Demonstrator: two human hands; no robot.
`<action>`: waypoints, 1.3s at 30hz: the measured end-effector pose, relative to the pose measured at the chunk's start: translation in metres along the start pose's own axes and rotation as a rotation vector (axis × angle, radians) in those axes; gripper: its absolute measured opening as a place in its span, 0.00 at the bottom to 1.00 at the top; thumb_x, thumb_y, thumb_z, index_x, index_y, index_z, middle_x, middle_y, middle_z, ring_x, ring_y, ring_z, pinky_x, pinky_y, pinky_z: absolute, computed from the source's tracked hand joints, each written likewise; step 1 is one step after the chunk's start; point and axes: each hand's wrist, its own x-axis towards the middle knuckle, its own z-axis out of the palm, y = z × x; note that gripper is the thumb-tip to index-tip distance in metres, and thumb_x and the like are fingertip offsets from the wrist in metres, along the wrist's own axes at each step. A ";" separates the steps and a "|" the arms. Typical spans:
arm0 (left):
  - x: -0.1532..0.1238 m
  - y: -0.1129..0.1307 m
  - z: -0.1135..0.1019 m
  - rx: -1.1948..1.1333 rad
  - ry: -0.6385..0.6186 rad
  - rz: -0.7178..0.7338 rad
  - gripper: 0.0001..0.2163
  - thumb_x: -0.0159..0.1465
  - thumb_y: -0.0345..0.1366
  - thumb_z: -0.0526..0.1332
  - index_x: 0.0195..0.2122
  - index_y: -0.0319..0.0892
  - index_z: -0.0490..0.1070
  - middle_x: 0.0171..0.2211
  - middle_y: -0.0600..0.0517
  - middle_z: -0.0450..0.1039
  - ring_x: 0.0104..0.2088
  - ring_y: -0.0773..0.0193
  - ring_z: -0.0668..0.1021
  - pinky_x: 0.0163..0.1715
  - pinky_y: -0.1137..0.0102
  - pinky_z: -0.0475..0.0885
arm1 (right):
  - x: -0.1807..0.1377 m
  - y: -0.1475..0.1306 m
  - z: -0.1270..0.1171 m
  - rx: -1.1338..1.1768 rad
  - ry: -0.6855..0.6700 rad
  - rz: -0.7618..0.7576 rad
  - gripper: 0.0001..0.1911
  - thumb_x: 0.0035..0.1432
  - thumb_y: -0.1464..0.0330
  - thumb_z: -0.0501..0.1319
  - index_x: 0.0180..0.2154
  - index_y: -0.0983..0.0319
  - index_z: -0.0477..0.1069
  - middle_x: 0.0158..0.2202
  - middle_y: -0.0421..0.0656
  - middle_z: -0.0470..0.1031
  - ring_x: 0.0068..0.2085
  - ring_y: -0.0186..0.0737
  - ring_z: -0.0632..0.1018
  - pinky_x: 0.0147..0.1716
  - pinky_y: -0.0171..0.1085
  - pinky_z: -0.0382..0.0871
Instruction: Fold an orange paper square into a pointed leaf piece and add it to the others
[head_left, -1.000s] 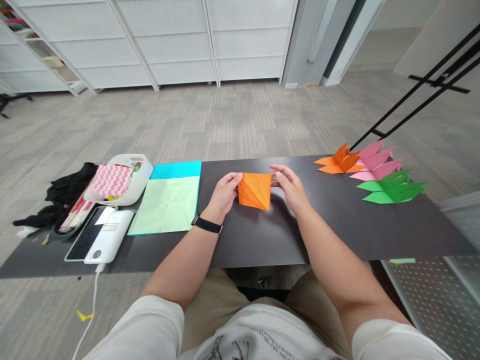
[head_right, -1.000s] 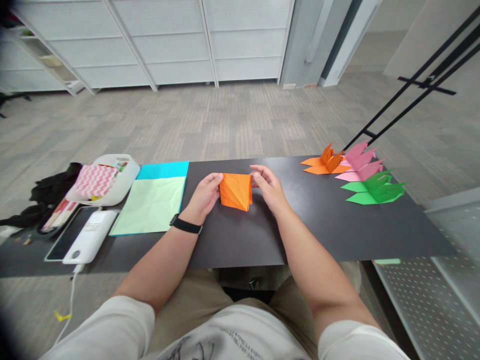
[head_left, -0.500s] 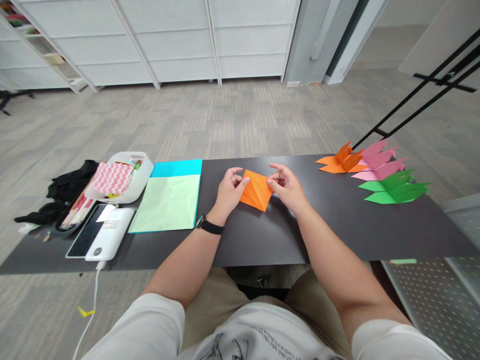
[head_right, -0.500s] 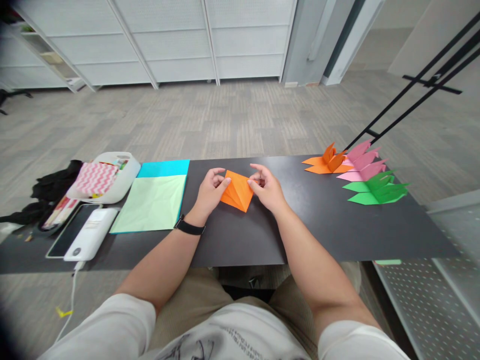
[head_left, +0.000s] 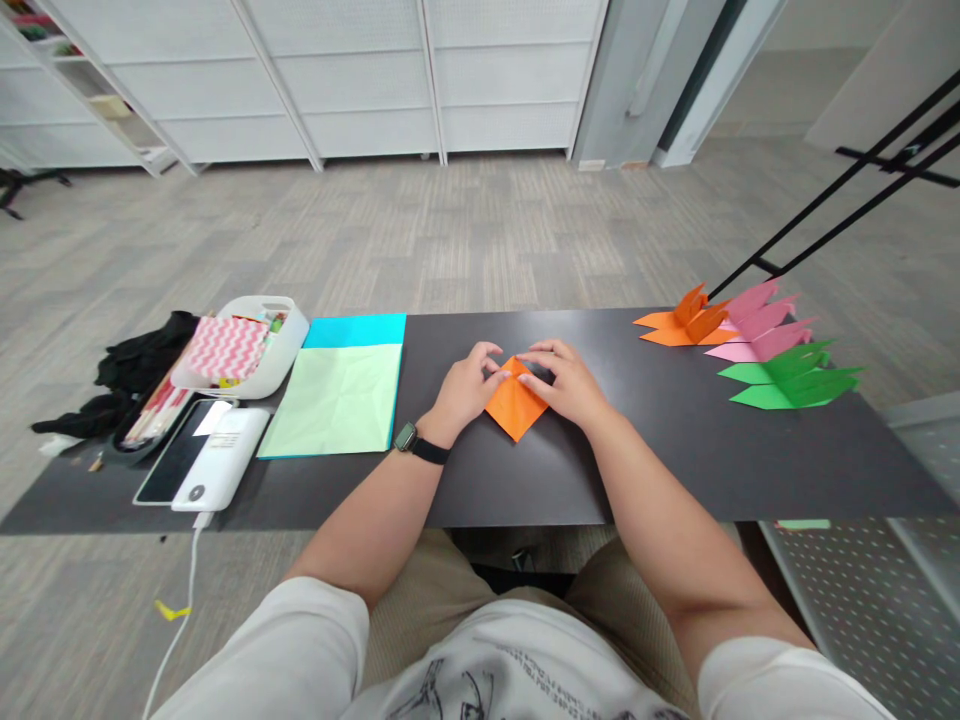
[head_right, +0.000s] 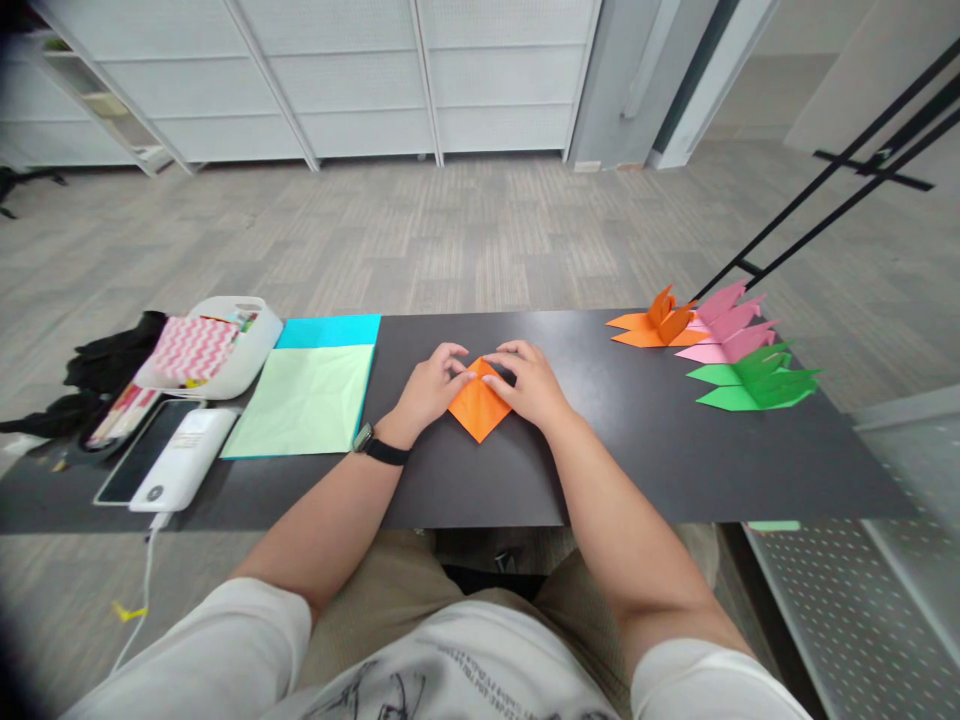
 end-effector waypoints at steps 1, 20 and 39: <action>-0.001 0.001 0.000 0.028 -0.013 0.010 0.15 0.63 0.32 0.73 0.50 0.50 0.77 0.33 0.54 0.81 0.32 0.57 0.79 0.42 0.65 0.68 | -0.001 -0.001 0.003 -0.042 -0.016 -0.010 0.16 0.66 0.61 0.69 0.54 0.51 0.83 0.57 0.49 0.77 0.60 0.55 0.77 0.65 0.61 0.70; -0.003 0.008 -0.003 0.715 -0.085 0.117 0.13 0.72 0.35 0.65 0.56 0.47 0.78 0.53 0.46 0.80 0.53 0.50 0.79 0.57 0.57 0.71 | -0.004 -0.009 0.019 -0.359 -0.255 0.085 0.23 0.66 0.57 0.69 0.62 0.49 0.80 0.67 0.51 0.70 0.70 0.62 0.67 0.72 0.69 0.55; -0.008 0.006 -0.004 0.804 -0.247 0.149 0.21 0.75 0.38 0.60 0.68 0.46 0.74 0.72 0.45 0.69 0.70 0.49 0.70 0.74 0.51 0.60 | -0.002 -0.018 0.014 -0.411 -0.308 0.174 0.25 0.69 0.54 0.66 0.65 0.47 0.77 0.72 0.52 0.65 0.73 0.62 0.64 0.72 0.73 0.50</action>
